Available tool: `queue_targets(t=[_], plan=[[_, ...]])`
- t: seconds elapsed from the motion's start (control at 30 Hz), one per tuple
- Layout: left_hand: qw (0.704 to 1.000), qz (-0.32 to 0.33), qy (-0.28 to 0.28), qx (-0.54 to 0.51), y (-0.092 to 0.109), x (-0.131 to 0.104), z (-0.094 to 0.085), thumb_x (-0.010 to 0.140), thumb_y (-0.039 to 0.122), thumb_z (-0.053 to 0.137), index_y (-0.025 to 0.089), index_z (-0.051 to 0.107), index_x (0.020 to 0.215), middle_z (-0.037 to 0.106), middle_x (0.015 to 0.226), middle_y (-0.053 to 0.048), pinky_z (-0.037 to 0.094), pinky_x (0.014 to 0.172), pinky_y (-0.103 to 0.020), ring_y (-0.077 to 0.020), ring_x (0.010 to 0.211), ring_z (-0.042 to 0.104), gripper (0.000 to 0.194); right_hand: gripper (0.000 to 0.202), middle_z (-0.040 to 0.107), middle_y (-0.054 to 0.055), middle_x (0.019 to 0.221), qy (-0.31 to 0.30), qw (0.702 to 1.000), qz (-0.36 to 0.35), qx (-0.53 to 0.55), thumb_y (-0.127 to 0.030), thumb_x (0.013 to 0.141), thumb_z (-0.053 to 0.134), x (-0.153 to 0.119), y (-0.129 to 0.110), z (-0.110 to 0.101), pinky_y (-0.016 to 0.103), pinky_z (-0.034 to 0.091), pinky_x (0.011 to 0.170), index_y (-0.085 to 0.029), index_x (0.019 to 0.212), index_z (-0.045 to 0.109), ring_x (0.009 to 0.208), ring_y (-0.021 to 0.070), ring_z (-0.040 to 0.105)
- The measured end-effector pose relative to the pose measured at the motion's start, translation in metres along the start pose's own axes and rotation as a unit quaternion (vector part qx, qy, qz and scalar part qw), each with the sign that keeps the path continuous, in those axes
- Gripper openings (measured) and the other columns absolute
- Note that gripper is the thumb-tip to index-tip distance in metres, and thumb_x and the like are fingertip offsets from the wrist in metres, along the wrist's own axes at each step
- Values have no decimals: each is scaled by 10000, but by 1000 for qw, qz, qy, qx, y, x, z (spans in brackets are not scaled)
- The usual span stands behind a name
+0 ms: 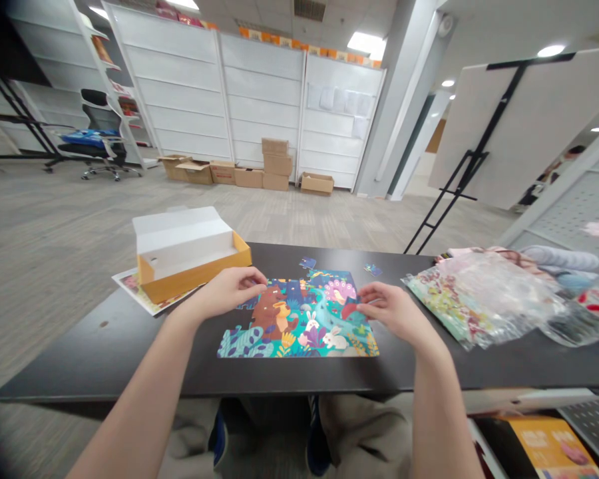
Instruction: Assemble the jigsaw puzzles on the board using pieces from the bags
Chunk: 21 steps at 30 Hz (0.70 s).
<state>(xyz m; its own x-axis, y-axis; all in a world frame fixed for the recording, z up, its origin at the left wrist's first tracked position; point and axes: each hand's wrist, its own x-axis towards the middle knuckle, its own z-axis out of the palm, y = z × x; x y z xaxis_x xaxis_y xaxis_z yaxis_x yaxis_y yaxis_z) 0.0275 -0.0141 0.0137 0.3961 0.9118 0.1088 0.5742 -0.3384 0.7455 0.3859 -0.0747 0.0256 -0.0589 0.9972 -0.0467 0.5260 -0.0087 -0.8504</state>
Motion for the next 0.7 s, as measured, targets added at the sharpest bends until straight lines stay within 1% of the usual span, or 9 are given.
queue_targets(t=[0.07, 0.13, 0.23, 0.33, 0.43, 0.53, 0.7], plan=[[998, 24, -34, -49, 10, 0, 8, 832, 394, 623, 180, 691, 932, 760, 891, -56, 558, 729, -289, -187, 802, 705, 246, 400, 732, 74, 852, -31, 999, -26, 11, -463, 702, 767, 9, -12, 23, 313, 571, 663, -169, 958, 675, 746, 205, 714], [993, 37, -69, -85, 16, 0, 13, 828, 395, 650, 180, 685, 946, 761, 920, -58, 569, 756, -293, -187, 829, 711, 248, 344, 727, 63, 855, -60, 997, -49, 19, -404, 741, 737, 18, -22, 46, 303, 566, 673, -163, 983, 689, 768, 194, 711], [985, 38, -104, -129, 17, 0, 18, 806, 354, 690, 173, 675, 981, 762, 942, -65, 576, 828, -311, -193, 885, 719, 252, 275, 725, 50, 865, -93, 991, -86, 46, -328, 769, 705, 28, -34, 75, 303, 568, 722, -162, 988, 698, 783, 174, 708], [978, 35, -126, -161, 15, 1, 19, 778, 285, 711, 163, 666, 1035, 753, 899, -62, 582, 832, -325, -194, 875, 721, 288, 274, 722, 43, 856, -100, 988, -90, 77, -285, 755, 718, 36, -43, 97, 290, 569, 693, -163, 997, 674, 766, 167, 705], [977, 36, -123, -170, 11, -1, 17, 763, 241, 705, 161, 662, 1051, 730, 843, -41, 582, 766, -311, -179, 809, 708, 301, 264, 724, 32, 845, -104, 984, -103, 99, -248, 758, 713, 41, -46, 113, 283, 575, 693, -177, 1005, 651, 764, 163, 713], [978, 29, -110, -172, 2, -6, 11, 751, 236, 706, 153, 661, 1038, 707, 828, -37, 574, 721, -296, -171, 777, 688, 301, 277, 727, 33, 861, -103, 984, -119, 88, -240, 780, 700, 47, -46, 123, 294, 583, 703, -190, 1047, 646, 757, 166, 719], [990, -11, -67, -126, -25, -21, -4, 735, 281, 735, 150, 676, 1014, 698, 847, -49, 575, 772, -319, -188, 816, 680, 314, 248, 732, 53, 883, -79, 988, -130, 30, -249, 812, 681, 54, -44, 129, 319, 589, 701, -191, 1051, 652, 743, 179, 714]])
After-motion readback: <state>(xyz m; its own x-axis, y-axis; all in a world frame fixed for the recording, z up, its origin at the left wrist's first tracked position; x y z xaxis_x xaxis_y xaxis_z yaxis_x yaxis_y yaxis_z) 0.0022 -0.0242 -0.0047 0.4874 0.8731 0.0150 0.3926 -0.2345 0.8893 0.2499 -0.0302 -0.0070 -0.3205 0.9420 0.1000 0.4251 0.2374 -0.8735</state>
